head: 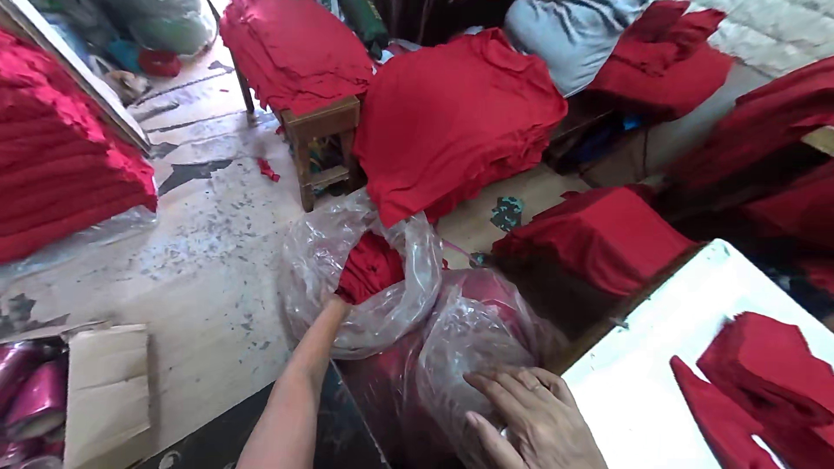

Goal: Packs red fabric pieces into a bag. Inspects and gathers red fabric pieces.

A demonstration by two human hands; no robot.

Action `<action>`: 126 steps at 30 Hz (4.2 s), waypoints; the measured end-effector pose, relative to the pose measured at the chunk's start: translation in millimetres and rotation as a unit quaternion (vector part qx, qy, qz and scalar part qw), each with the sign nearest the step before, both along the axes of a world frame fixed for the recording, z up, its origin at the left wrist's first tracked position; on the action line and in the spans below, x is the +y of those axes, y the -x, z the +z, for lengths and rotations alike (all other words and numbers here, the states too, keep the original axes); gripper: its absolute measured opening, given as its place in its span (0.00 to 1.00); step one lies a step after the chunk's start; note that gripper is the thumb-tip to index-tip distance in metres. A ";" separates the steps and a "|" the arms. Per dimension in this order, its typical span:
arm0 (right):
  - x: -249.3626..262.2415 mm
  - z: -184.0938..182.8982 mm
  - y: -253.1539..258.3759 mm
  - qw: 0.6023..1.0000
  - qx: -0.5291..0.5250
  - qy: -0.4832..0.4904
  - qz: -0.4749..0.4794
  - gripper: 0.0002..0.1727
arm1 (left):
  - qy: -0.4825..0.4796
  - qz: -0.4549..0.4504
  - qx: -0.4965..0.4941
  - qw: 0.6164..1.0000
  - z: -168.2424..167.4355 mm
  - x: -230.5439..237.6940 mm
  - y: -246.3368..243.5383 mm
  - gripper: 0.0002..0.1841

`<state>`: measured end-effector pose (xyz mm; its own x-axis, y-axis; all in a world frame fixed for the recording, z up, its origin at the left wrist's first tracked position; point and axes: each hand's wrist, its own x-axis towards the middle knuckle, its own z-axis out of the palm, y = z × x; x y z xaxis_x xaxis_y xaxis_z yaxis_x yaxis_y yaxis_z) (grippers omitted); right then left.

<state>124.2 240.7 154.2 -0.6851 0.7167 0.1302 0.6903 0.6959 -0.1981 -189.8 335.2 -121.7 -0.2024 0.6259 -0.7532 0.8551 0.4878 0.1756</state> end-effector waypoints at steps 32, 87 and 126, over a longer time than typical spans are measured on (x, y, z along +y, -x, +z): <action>5.7 10.8 4.0 0.996 -0.041 0.080 0.005 0.32 | 0.165 -0.120 -0.203 0.958 57.9 -51.9 -15.1 0.29; 8.3 5.2 0.4 0.999 0.014 0.045 -0.003 0.28 | -0.132 0.063 -0.223 0.964 -42.8 52.4 -98.9 0.30; -0.4 11.3 6.4 0.943 0.283 0.152 -0.086 0.52 | -0.396 0.346 -0.664 0.531 234.6 -116.5 -76.7 0.27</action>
